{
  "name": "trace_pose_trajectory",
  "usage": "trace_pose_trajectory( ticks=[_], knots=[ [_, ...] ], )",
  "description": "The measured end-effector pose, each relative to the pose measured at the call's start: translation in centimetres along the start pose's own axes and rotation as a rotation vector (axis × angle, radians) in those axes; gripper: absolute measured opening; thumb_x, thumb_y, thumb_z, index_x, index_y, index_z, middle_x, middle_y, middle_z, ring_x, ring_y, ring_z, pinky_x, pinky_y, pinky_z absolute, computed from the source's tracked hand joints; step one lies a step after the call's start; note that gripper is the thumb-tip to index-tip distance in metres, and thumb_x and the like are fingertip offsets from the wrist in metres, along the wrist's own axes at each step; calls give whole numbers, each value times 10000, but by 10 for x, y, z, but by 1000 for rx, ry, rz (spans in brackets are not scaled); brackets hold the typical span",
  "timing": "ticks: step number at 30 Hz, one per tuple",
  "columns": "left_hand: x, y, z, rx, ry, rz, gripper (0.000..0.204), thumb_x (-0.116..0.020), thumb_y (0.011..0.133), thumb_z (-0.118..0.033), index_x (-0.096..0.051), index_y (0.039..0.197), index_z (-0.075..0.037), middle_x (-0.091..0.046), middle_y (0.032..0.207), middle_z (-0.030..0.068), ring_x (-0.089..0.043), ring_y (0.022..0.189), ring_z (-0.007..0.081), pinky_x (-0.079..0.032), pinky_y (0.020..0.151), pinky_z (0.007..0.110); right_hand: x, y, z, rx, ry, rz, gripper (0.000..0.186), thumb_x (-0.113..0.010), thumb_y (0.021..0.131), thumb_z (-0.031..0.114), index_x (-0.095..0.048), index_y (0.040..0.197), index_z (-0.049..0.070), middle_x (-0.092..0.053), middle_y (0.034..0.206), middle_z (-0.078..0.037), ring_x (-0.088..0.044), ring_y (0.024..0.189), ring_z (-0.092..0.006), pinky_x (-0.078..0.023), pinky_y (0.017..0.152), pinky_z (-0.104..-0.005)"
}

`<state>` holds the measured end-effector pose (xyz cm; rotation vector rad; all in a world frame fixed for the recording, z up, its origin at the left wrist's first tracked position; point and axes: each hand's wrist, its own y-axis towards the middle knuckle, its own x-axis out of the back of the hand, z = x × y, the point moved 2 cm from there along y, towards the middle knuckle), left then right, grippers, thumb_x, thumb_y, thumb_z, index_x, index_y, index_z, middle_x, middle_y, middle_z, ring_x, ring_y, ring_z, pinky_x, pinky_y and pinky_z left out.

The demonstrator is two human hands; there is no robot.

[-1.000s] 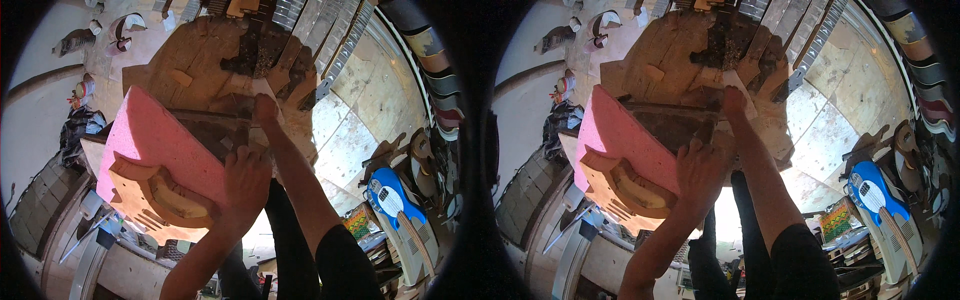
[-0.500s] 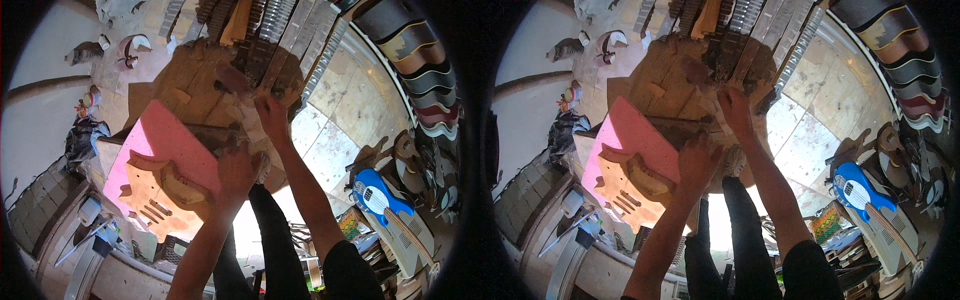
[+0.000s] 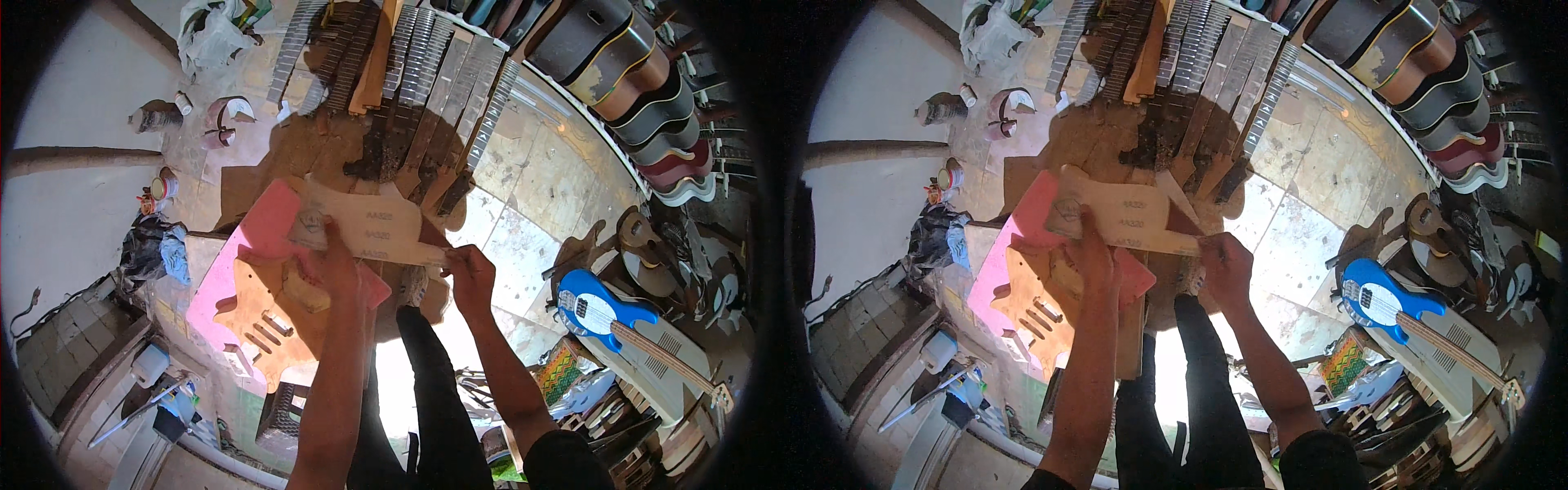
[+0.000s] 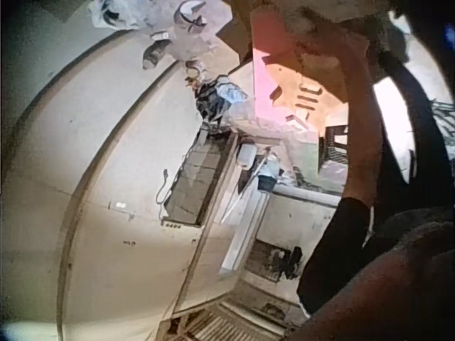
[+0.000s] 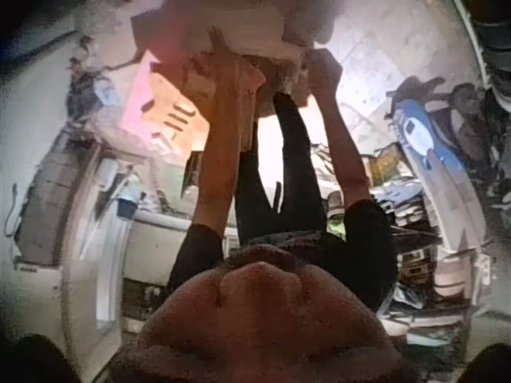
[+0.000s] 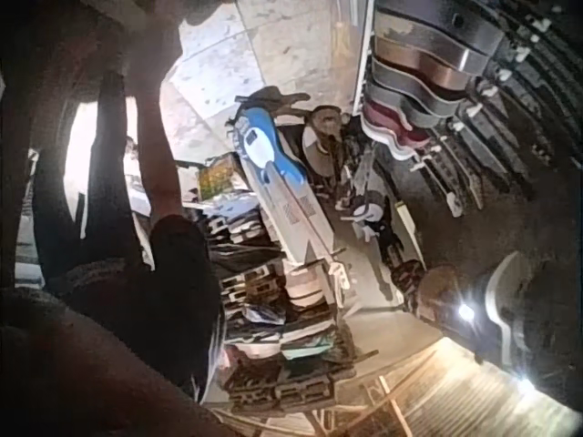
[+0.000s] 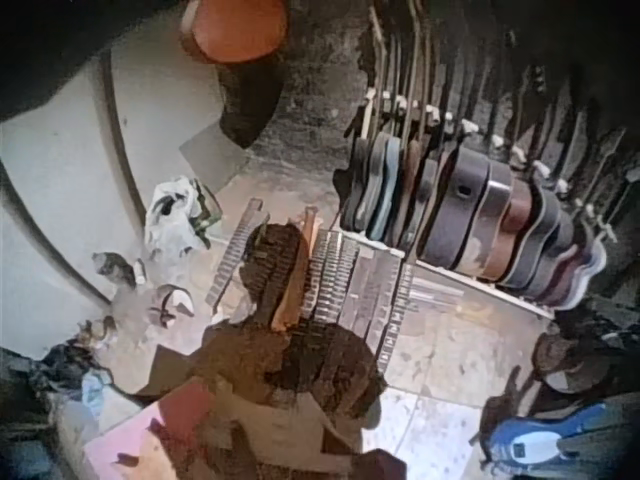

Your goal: The person sands the surface of a wooden guitar body by hand using a small piece of sandpaper, moving it back and forth over the wood.

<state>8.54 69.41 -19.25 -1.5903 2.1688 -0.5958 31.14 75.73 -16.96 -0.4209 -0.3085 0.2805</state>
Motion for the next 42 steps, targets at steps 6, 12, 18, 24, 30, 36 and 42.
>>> trace_pose_trajectory(
  ticks=[6,12,18,24,30,36,42],
  knots=[
    [29,-24,-35,278,-186,-6,627,-640,1084,-435,-412,1545,-76,-607,1414,102,-640,1286,239,-603,1027,387,-2,-38,16,-152,313,-53,156,-604,1074,98,-703,1010,-4,-699,833,-49,-643,672,-109,-544,638,-285],
    [49,-42,-62,306,-253,92,586,-622,1090,-454,-437,1509,-89,-647,1335,107,-694,1196,239,-640,939,399,-8,-53,24,-193,191,-14,219,-578,1098,169,-687,1017,-4,-724,921,-82,-667,722,-137,-610,658,-315],
    [58,-70,-76,597,-132,299,580,-593,1112,-390,-423,1543,-41,-591,1426,178,-694,1198,296,-664,919,414,-20,-62,41,93,-60,-62,201,-618,1070,94,-707,1175,-53,-751,1049,-111,-703,976,-165,-574,901,-318],
    [82,-86,-45,407,134,176,477,-681,1074,-290,-561,1432,1,-662,1295,165,-726,1082,253,-682,820,363,17,-74,-6,-203,-248,-77,336,-629,1085,249,-732,1066,-71,-674,742,-86,-594,596,-126,-491,542,-323],
    [114,-107,-8,469,194,119,321,-720,1048,-261,-713,1216,13,-756,1084,119,-761,914,206,-672,756,330,49,-96,-39,-347,-347,-113,457,-674,1065,382,-731,962,-60,-656,696,-96,-587,570,-155,-469,531,-341],
    [167,-113,54,342,470,255,172,-700,1042,-172,-713,1076,-5,-735,913,68,-690,787,127,-541,615,278,80,-99,-112,-159,-600,-123,396,-625,1081,313,-733,968,-51,-693,750,-103,-587,609,-136,-475,548,-360],
    [181,-139,43,422,651,308,212,-691,1044,-228,-736,1120,-36,-760,934,65,-738,837,168,-589,735,349,101,-75,-165,-523,-85,-191,359,-584,1102,308,-655,1269,-1,-759,992,-94,-718,728,-171,-547,590,-312]
  ],
)
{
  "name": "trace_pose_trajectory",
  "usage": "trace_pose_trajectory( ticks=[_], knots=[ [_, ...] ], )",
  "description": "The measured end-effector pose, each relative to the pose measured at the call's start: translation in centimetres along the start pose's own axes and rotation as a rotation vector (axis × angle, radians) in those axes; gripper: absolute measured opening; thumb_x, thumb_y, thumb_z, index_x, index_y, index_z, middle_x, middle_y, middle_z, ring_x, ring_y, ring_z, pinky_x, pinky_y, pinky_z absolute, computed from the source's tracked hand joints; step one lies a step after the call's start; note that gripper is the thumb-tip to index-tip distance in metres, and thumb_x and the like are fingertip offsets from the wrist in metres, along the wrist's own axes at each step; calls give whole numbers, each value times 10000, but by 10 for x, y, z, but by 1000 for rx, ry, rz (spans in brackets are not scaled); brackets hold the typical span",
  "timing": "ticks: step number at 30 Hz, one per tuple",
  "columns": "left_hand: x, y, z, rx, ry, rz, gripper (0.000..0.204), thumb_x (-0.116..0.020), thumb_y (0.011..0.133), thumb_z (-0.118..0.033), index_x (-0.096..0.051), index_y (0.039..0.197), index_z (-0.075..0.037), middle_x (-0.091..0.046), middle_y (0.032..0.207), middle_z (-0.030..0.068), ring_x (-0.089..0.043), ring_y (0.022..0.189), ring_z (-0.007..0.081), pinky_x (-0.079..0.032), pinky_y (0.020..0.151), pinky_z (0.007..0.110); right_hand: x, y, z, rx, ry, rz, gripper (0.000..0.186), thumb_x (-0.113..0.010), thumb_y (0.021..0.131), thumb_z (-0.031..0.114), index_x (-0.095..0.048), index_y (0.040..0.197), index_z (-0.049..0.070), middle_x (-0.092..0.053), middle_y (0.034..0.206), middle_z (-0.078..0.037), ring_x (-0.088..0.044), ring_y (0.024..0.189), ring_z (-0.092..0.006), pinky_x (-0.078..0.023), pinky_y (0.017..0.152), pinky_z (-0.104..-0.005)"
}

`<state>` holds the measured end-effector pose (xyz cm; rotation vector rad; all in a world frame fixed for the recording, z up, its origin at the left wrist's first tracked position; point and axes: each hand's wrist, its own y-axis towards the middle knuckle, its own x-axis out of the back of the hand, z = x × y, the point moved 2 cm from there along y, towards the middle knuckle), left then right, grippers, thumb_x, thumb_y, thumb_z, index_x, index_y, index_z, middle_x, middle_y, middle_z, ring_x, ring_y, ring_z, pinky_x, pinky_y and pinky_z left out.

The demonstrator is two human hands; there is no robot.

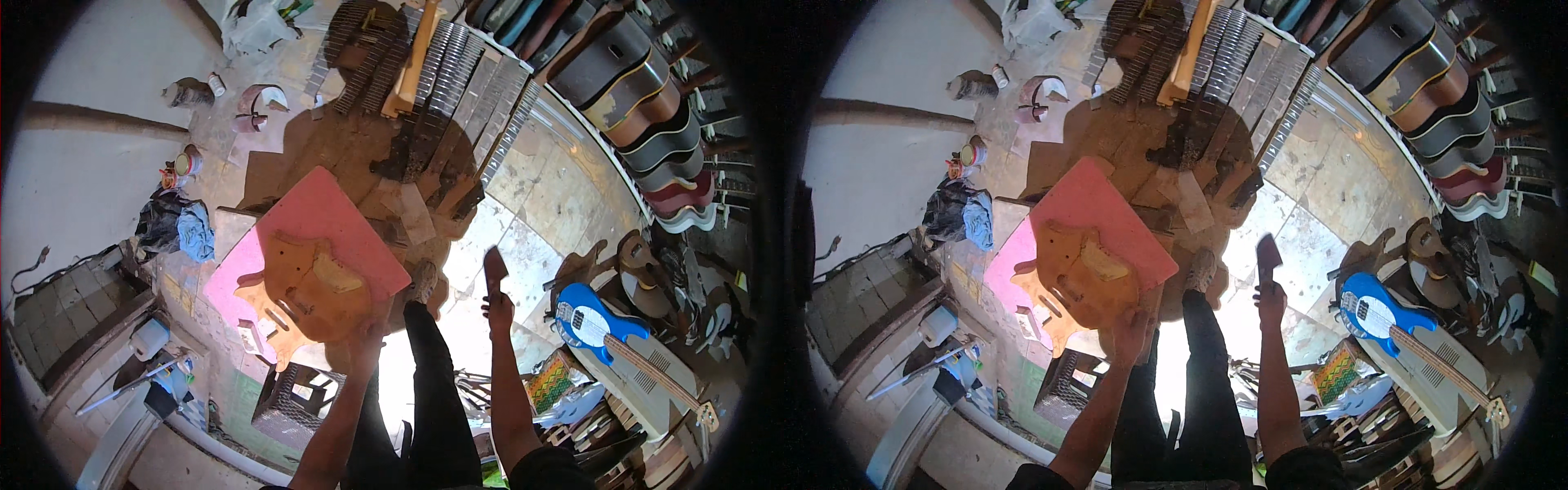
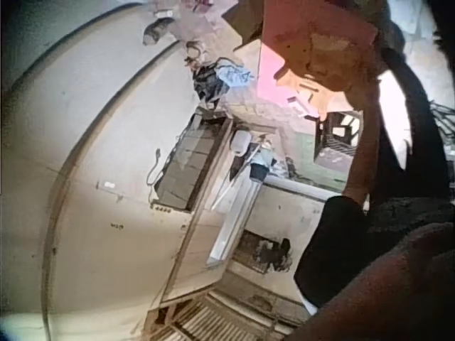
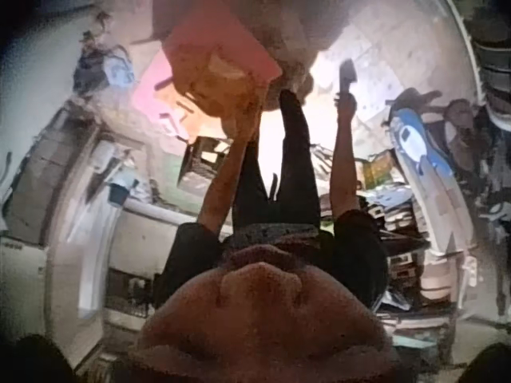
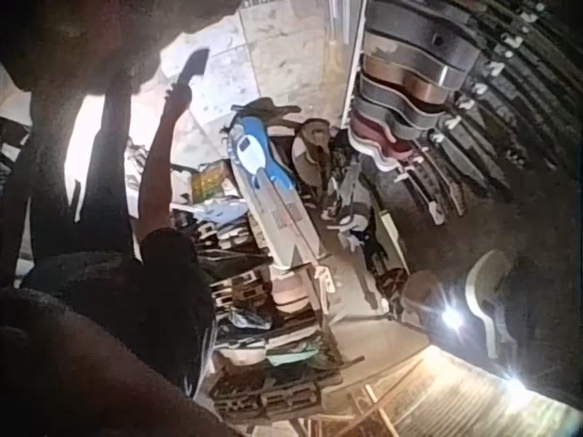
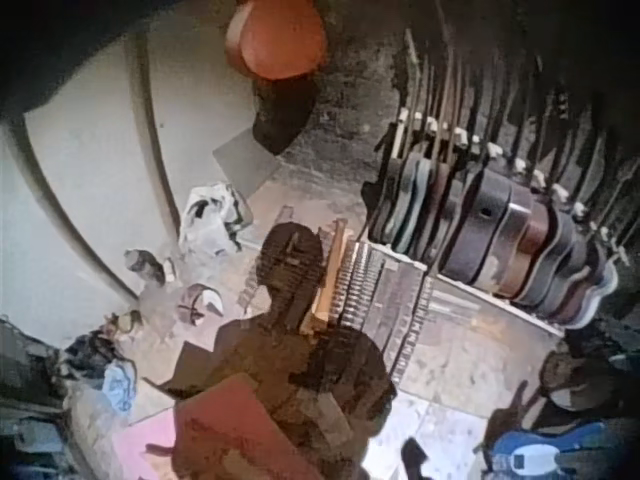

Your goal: The person sands the surface of a wooden guitar body by hand using a small piece of sandpaper, moving it back and forth over the wood.

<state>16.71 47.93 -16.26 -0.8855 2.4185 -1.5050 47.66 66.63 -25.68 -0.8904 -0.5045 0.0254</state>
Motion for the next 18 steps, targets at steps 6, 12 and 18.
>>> trace_pose_trajectory(
  ticks=[6,12,18],
  knots=[
    [41,-8,129,-57,-259,23,216,-692,1020,-190,-737,948,8,-704,766,59,-639,660,140,-536,612,325,-32,32,-12,-271,512,41,811,-533,1072,641,-407,1572,15,-632,1445,-193,-692,1190,-305,-555,966,-439],
    [37,-31,126,-155,654,-218,211,-741,969,-195,-748,1055,-2,-759,895,162,-717,761,346,-578,702,461,-93,67,-64,-326,246,311,559,-604,1072,514,-608,1432,86,-735,1190,-77,-708,978,-202,-559,825,-356],
    [11,-34,140,-171,658,-308,381,-785,936,-219,-612,1194,3,-622,1109,222,-623,1036,396,-540,868,494,-251,205,-77,332,-338,379,447,-700,1007,368,-716,1277,13,-753,1185,-147,-709,1099,-282,-546,969,-409]
  ],
)
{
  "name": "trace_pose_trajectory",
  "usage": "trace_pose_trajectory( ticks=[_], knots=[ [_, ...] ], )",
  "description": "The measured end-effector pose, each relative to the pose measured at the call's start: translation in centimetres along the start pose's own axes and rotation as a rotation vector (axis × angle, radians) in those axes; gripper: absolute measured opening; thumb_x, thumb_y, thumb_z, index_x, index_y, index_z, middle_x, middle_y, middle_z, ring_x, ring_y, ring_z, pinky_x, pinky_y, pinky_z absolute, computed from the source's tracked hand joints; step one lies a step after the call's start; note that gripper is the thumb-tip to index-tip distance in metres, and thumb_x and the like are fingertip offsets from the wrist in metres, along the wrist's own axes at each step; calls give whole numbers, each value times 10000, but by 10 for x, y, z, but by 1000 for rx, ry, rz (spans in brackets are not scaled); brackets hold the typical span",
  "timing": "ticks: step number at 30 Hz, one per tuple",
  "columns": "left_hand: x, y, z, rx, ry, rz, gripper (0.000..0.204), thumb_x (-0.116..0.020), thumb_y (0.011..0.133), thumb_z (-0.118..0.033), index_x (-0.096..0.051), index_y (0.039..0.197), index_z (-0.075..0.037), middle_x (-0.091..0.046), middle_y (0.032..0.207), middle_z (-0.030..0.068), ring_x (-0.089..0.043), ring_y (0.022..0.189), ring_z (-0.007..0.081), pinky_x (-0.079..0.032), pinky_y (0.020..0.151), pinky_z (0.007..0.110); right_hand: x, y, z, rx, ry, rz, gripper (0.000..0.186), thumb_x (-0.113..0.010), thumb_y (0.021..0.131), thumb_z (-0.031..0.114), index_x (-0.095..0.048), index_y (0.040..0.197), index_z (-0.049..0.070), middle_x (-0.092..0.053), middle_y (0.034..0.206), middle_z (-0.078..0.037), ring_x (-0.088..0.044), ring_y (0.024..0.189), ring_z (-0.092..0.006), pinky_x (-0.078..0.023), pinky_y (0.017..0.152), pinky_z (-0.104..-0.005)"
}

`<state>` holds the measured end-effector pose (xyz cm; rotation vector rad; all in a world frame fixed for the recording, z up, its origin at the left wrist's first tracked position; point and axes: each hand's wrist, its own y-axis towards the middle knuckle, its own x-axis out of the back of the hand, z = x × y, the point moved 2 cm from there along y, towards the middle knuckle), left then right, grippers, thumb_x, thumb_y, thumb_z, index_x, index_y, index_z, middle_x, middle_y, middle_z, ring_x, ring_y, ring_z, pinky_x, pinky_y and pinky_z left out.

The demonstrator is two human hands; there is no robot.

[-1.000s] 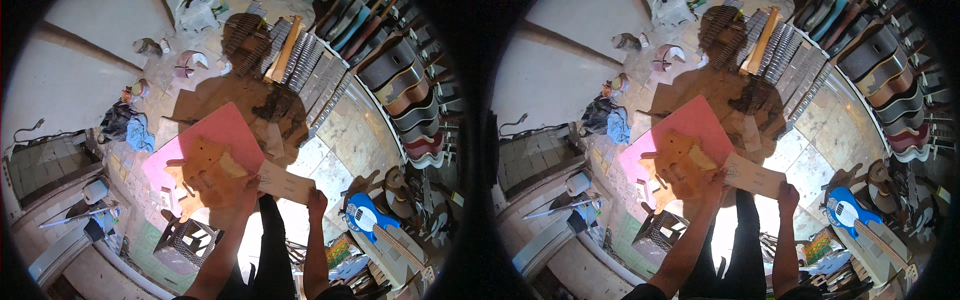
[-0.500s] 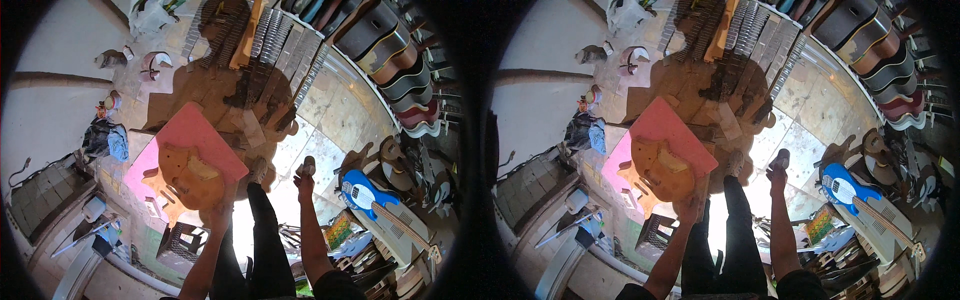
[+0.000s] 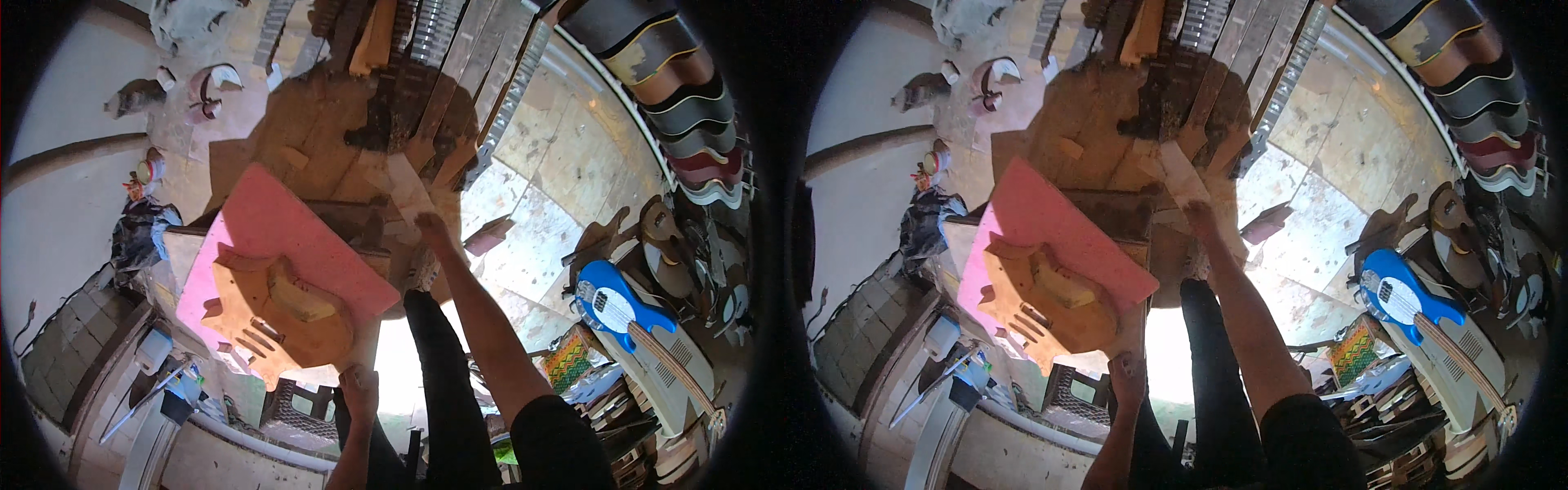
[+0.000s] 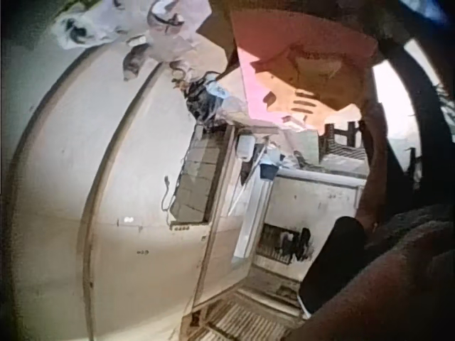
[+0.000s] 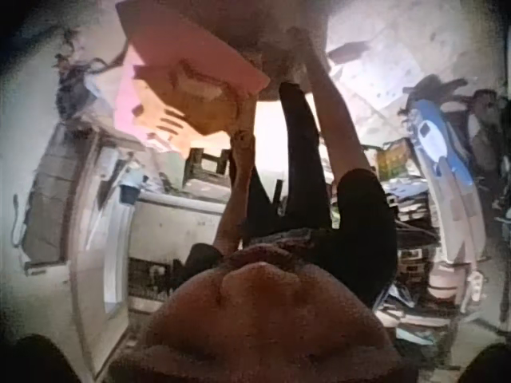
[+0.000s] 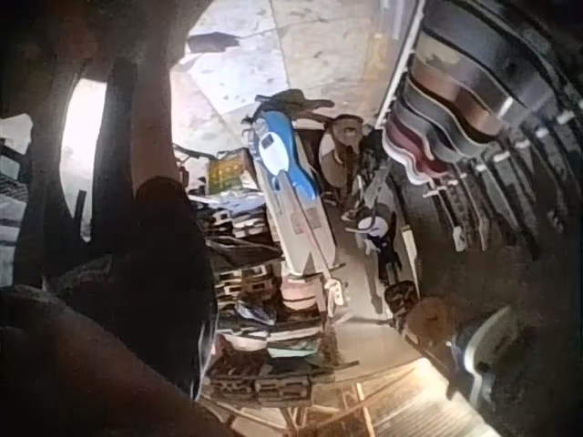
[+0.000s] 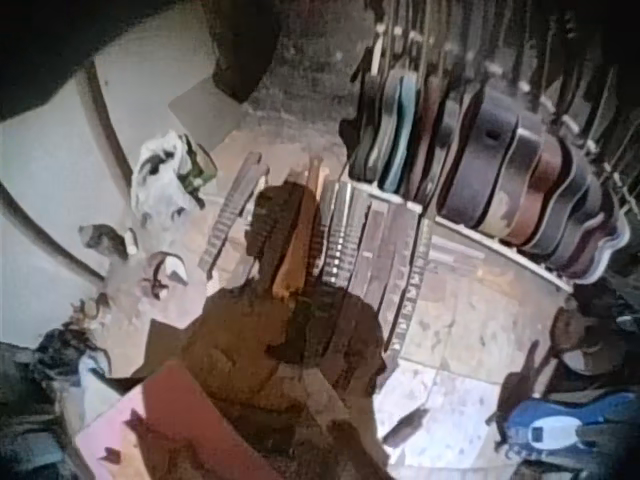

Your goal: The person sands the surface of a wooden guitar body by hand using a small piece of sandpaper, moving it back and forth over the wood.

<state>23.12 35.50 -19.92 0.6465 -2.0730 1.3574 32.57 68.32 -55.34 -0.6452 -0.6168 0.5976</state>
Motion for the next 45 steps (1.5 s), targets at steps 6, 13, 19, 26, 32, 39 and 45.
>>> trace_pose_trajectory(
  ticks=[6,13,19,26,32,39,45],
  knots=[
    [-13,4,2,94,45,-15,584,-867,825,-236,-541,1225,36,-535,1155,270,-535,1153,498,-452,1007,610,-77,123,26,133,-287,120,555,-720,953,421,-699,1361,45,-655,1371,-270,-637,1289,-397,-499,1122,-466],
    [-13,10,11,-30,83,-105,427,-824,803,-79,-514,1089,-15,-517,1106,239,-535,1068,457,-456,933,589,-84,102,60,190,-326,-30,370,-732,975,244,-729,1279,33,-693,1270,-217,-654,1221,-347,-515,1077,-471],
    [12,22,-18,83,28,145,300,-737,953,-182,-624,1133,30,-651,1090,254,-603,1132,458,-492,989,569,3,-19,121,-245,1021,-167,183,-716,1007,131,-692,1166,42,-691,964,-54,-649,804,-140,-543,703,-280],
    [79,79,-120,-14,-484,383,403,-735,1014,-154,-605,1352,21,-707,1274,165,-685,1193,261,-541,1012,412,74,-204,209,-433,1549,482,222,-629,1076,199,-614,1198,14,-598,894,-38,-564,659,-91,-465,562,-218],
    [123,86,-158,-120,-871,503,447,-797,973,-119,-606,1356,10,-683,1281,114,-651,1192,176,-516,1032,339,38,-317,243,-490,1168,443,202,-615,1099,242,-619,1182,57,-574,818,41,-526,595,-40,-420,506,-194],
    [150,35,-42,74,-1081,618,248,-783,997,-143,-674,1192,-35,-708,1034,9,-655,958,108,-541,821,280,-28,-449,232,-499,933,248,179,-567,1064,180,-678,1127,54,-546,746,40,-465,557,-58,-359,493,-216],
    [207,16,63,161,-1184,191,330,-670,1074,-297,-665,1307,-64,-697,1172,26,-686,963,152,-589,823,316,-31,-535,312,-150,495,145,253,-504,1080,131,-718,1187,51,-709,1023,-62,-658,833,-139,-541,701,-287]
  ],
)
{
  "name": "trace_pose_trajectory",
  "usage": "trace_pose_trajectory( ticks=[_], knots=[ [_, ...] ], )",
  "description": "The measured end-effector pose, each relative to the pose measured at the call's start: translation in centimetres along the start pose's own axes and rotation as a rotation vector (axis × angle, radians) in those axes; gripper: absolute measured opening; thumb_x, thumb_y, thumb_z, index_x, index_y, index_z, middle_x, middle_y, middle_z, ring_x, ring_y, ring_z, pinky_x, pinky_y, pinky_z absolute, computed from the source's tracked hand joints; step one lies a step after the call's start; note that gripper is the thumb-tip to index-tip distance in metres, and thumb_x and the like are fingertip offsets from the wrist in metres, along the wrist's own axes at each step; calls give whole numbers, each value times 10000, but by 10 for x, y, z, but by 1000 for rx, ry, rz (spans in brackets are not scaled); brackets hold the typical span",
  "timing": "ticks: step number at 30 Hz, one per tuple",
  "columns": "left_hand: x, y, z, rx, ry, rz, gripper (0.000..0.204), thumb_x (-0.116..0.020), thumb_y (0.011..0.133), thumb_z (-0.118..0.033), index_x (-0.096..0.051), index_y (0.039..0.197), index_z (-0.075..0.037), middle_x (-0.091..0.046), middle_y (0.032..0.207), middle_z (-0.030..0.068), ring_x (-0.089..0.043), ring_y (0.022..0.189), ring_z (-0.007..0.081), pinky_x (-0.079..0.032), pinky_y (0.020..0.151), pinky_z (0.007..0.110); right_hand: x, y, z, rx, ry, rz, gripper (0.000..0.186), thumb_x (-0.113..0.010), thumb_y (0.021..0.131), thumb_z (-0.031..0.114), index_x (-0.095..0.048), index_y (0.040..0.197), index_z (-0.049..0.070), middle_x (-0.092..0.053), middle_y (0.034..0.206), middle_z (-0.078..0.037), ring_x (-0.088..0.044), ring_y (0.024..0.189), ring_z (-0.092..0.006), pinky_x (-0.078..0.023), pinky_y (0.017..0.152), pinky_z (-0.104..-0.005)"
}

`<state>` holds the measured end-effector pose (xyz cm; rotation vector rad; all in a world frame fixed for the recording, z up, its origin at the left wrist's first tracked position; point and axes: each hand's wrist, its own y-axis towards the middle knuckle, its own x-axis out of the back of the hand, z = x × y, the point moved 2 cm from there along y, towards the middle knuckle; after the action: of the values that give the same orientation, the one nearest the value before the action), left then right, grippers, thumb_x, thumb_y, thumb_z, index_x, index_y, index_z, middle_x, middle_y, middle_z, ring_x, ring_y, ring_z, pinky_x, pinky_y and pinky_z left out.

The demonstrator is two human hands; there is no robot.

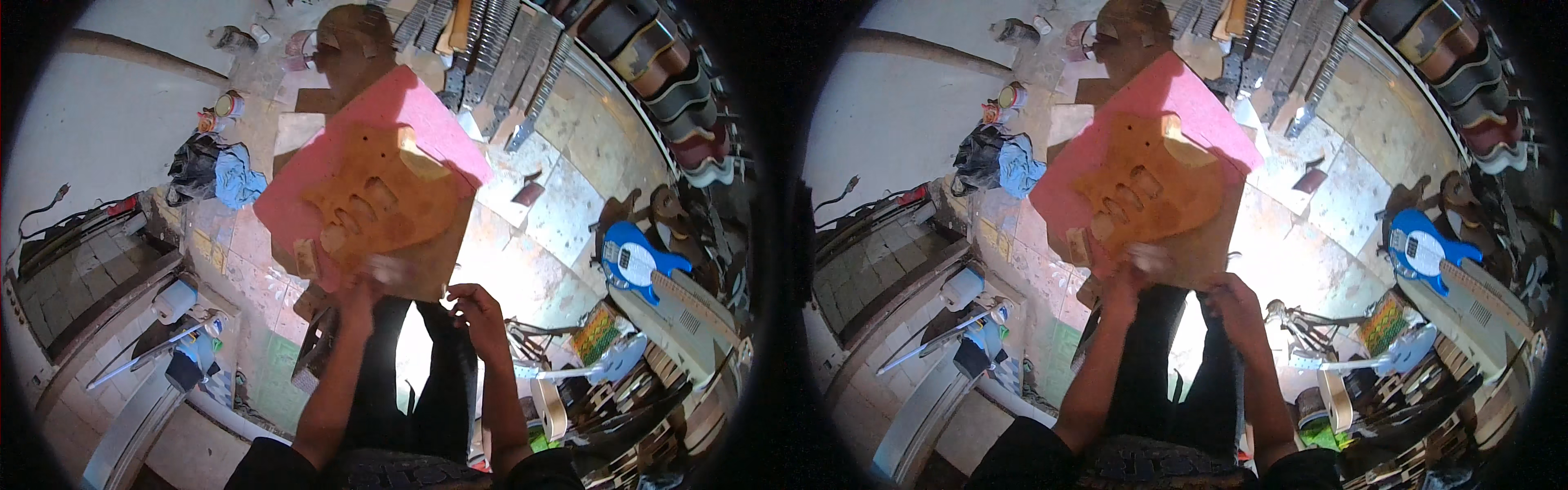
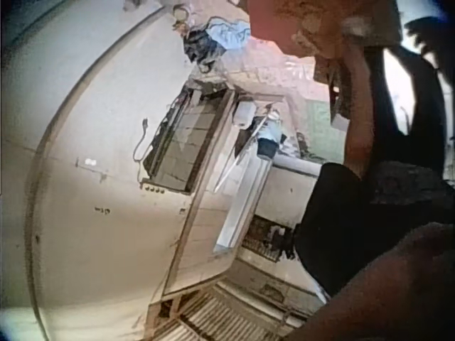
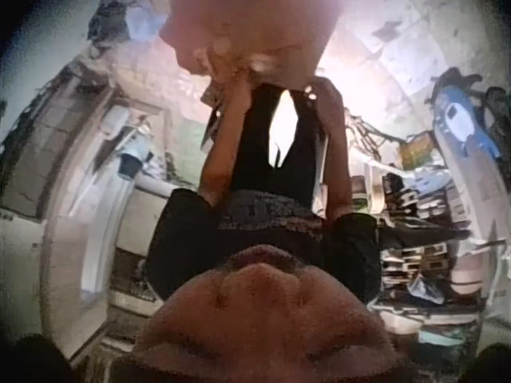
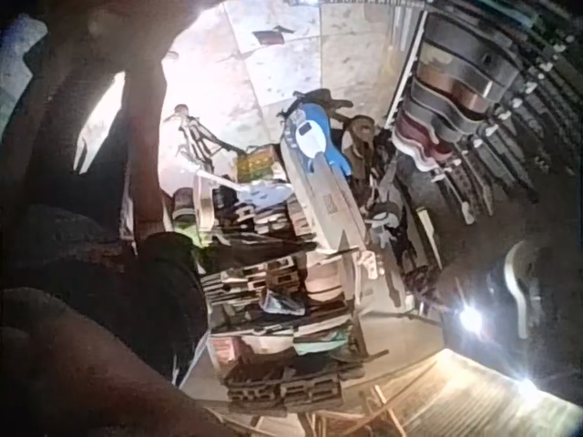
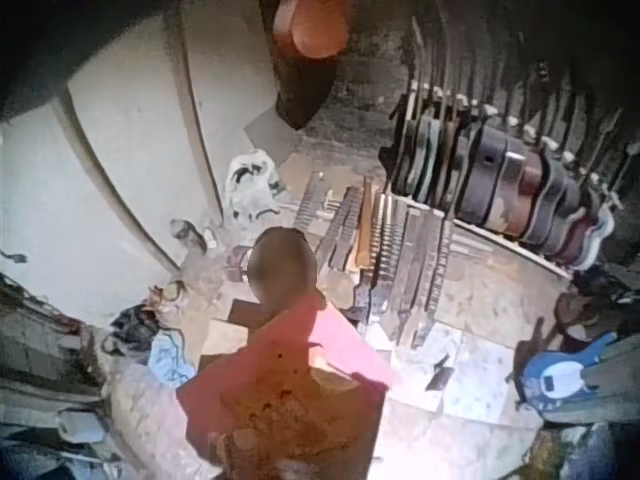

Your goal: The person sands the surface of a wooden guitar body by hand using a small piece of sandpaper, moving it back and forth over the wood.

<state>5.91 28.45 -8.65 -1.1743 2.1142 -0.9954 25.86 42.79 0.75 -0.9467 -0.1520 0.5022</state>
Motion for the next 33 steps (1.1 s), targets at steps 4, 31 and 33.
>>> trace_pose_trajectory(
  ticks=[4,31,33],
  knots=[
    [88,27,-43,-37,-115,-307,334,-593,1096,-320,-656,1311,-73,-687,1181,47,-668,1042,179,-589,877,337,-25,-85,107,813,-128,456,251,-525,1086,123,-752,1120,21,-758,1152,-144,-742,969,-267,-599,821,-363],
    [400,105,-41,-143,41,-516,503,-614,1022,-76,-478,1501,-147,-660,1315,161,-721,1134,279,-631,934,417,-93,82,-347,175,-869,519,271,-586,995,213,-752,1110,32,-754,1121,-192,-714,1023,-362,-567,897,-468],
    [406,113,-50,-157,-39,-538,535,-640,1013,-56,-470,1507,-169,-671,1288,160,-731,1105,289,-625,908,413,-140,131,-439,231,-1010,558,286,-584,973,153,-753,1176,44,-744,1228,-240,-705,1133,-456,-563,980,-537]
  ],
)
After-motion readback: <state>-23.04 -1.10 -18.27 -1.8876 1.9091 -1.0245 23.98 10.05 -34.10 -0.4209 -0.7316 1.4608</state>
